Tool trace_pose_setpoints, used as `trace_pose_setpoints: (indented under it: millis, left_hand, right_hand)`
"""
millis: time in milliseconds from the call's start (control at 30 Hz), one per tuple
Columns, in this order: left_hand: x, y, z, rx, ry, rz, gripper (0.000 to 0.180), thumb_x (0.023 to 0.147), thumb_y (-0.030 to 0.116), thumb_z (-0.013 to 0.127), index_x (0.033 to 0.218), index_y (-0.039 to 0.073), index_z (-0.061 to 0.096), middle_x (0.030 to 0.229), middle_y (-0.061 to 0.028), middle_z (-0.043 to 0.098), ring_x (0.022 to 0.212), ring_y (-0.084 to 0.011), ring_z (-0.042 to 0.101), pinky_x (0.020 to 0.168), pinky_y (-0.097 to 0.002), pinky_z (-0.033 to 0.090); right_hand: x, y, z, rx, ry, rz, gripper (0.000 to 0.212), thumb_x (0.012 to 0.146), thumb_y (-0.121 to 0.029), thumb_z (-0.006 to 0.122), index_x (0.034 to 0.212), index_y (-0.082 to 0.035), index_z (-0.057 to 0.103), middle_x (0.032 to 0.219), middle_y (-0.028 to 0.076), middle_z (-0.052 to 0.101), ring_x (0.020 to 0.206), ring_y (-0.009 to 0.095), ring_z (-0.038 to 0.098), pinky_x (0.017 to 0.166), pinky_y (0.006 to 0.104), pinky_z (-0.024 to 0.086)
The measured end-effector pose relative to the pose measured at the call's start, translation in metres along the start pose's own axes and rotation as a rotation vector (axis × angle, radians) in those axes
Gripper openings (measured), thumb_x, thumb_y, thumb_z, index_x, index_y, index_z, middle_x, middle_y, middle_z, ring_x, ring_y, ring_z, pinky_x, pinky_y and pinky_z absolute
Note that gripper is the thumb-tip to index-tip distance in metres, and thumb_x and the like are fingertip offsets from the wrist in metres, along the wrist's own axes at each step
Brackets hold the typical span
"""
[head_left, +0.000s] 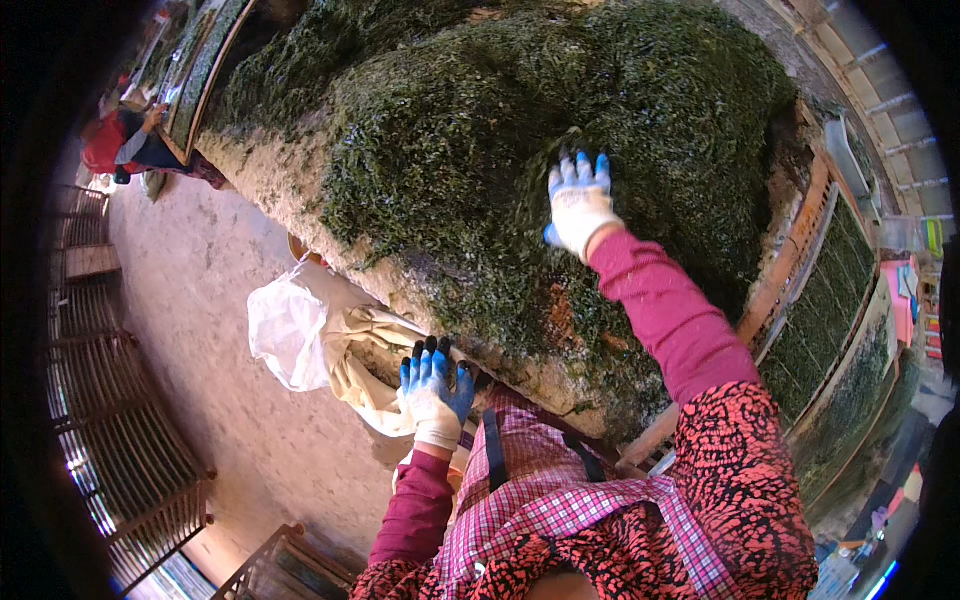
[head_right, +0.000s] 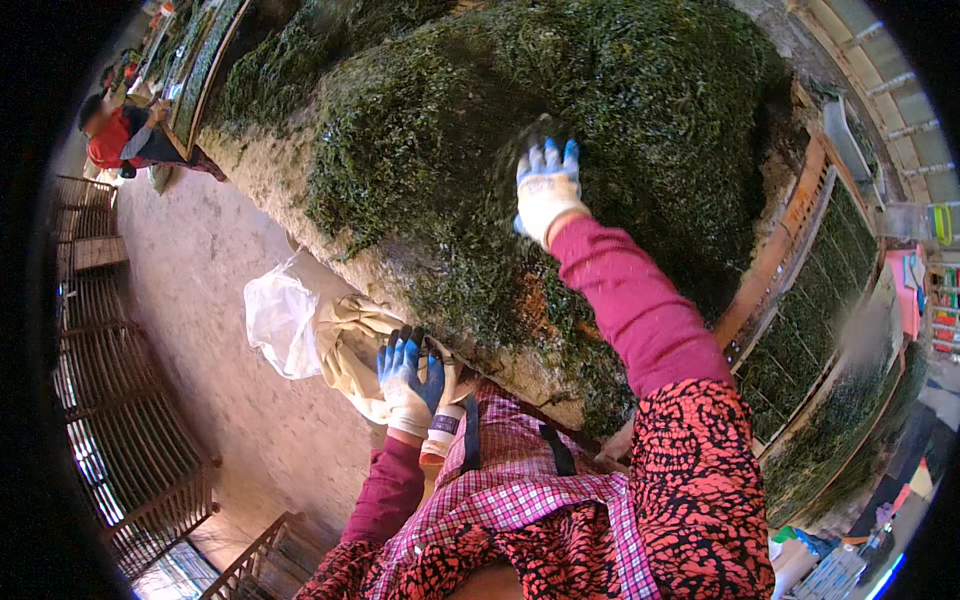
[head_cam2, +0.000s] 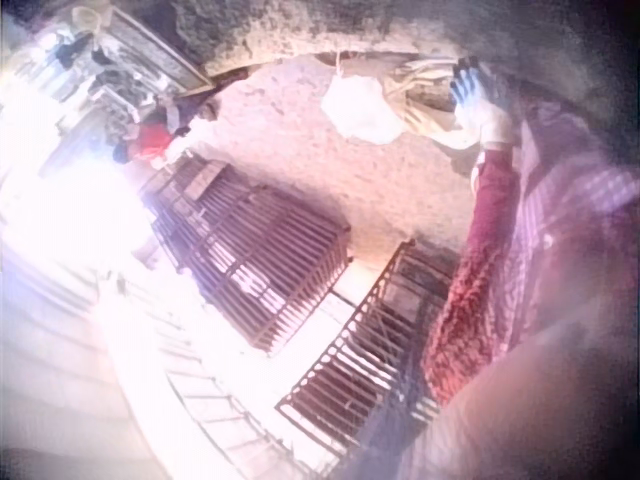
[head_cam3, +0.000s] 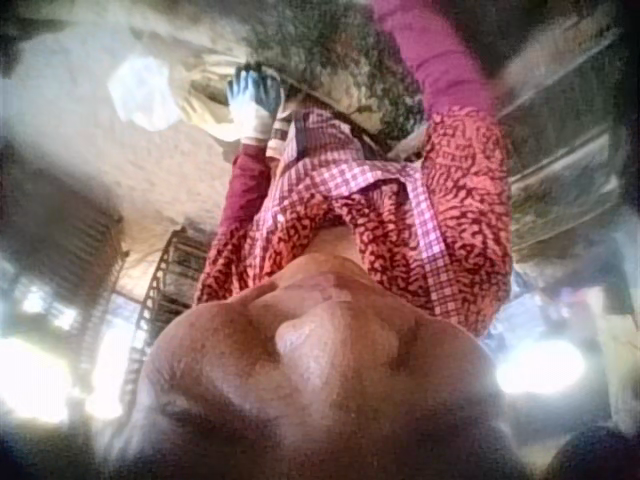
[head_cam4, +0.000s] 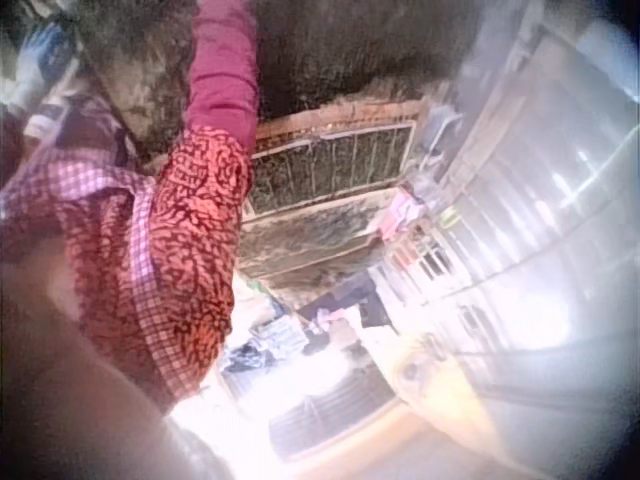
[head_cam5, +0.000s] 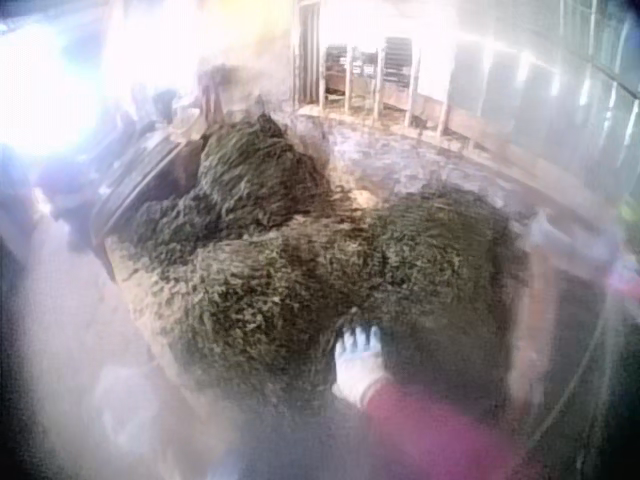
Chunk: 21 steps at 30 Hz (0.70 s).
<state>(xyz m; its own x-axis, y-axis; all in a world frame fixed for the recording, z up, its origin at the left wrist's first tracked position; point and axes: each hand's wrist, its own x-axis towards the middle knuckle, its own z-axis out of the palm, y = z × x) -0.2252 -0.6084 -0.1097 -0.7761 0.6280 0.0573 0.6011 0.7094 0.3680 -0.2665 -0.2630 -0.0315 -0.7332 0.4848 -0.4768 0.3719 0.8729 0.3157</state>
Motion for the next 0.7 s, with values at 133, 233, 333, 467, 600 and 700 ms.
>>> trace_pose_setpoints:
  millis: [133,233,333,467,600,700]
  left_hand:
    - [0.005,-0.013,0.001,-0.03,-0.009,-0.019,0.046,0.084,0.019,0.064,0.128,0.01,0.06,0.132,-0.0143,0.06,0.124,-0.036,0.053,0.108,-0.0491,0.036]
    - [0.008,-0.013,-0.002,-0.074,-0.001,-0.016,0.044,0.084,0.018,0.063,0.128,0.009,0.061,0.13,-0.0152,0.061,0.123,-0.0364,0.054,0.106,-0.0475,0.038]
    - [0.012,-0.011,-0.006,-0.054,0.007,-0.002,0.04,0.089,0.025,0.059,0.125,0.009,0.062,0.126,-0.0124,0.064,0.122,-0.0323,0.056,0.105,-0.046,0.04]
    - [0.016,0.0,-0.019,-0.115,0.042,0.017,0.039,0.09,0.025,0.059,0.124,0.008,0.061,0.127,-0.0134,0.063,0.122,-0.0336,0.056,0.105,-0.0464,0.04]
    - [0.021,0.015,-0.027,-0.14,0.076,0.05,0.036,0.085,0.017,0.062,0.119,0.006,0.064,0.125,-0.0173,0.063,0.118,-0.0374,0.056,0.102,-0.0464,0.041]
    - [0.016,0.023,-0.036,-0.149,0.075,0.07,0.034,0.084,0.017,0.063,0.117,0.006,0.064,0.121,-0.0176,0.065,0.116,-0.0381,0.057,0.102,-0.0468,0.042]
  right_hand:
    - [0.071,0.011,-0.01,0.126,-0.296,0.076,0.101,0.082,-0.055,0.064,0.159,-0.01,0.015,0.166,0.011,0.012,0.152,0.036,0.014,0.119,0.0591,0.015]
    - [0.102,0.023,-0.002,0.204,-0.289,0.063,0.094,0.083,-0.049,0.064,0.156,-0.009,0.022,0.163,0.014,0.021,0.145,0.038,0.031,0.113,0.0605,0.029]
    - [0.097,0.021,0.003,0.204,-0.256,0.079,0.078,0.084,-0.043,0.065,0.147,-0.005,0.039,0.151,0.019,0.042,0.133,0.037,0.048,0.104,0.0543,0.044]
    - [0.024,0.012,0.0,0.298,-0.166,0.055,0.064,0.083,-0.036,0.068,0.136,-0.005,0.051,0.138,0.017,0.055,0.123,0.028,0.059,0.094,0.0457,0.054]
    - [-0.023,0.007,0.046,0.343,-0.009,0.121,0.079,0.079,-0.036,0.072,0.146,-0.008,0.041,0.148,0.014,0.048,0.13,0.029,0.053,0.107,0.0391,0.045]
    - [-0.068,0.021,0.045,0.704,-0.062,0.251,0.082,0.074,-0.036,0.081,0.142,-0.006,0.047,0.135,0.014,0.06,0.124,0.032,0.057,0.108,0.0366,0.044]
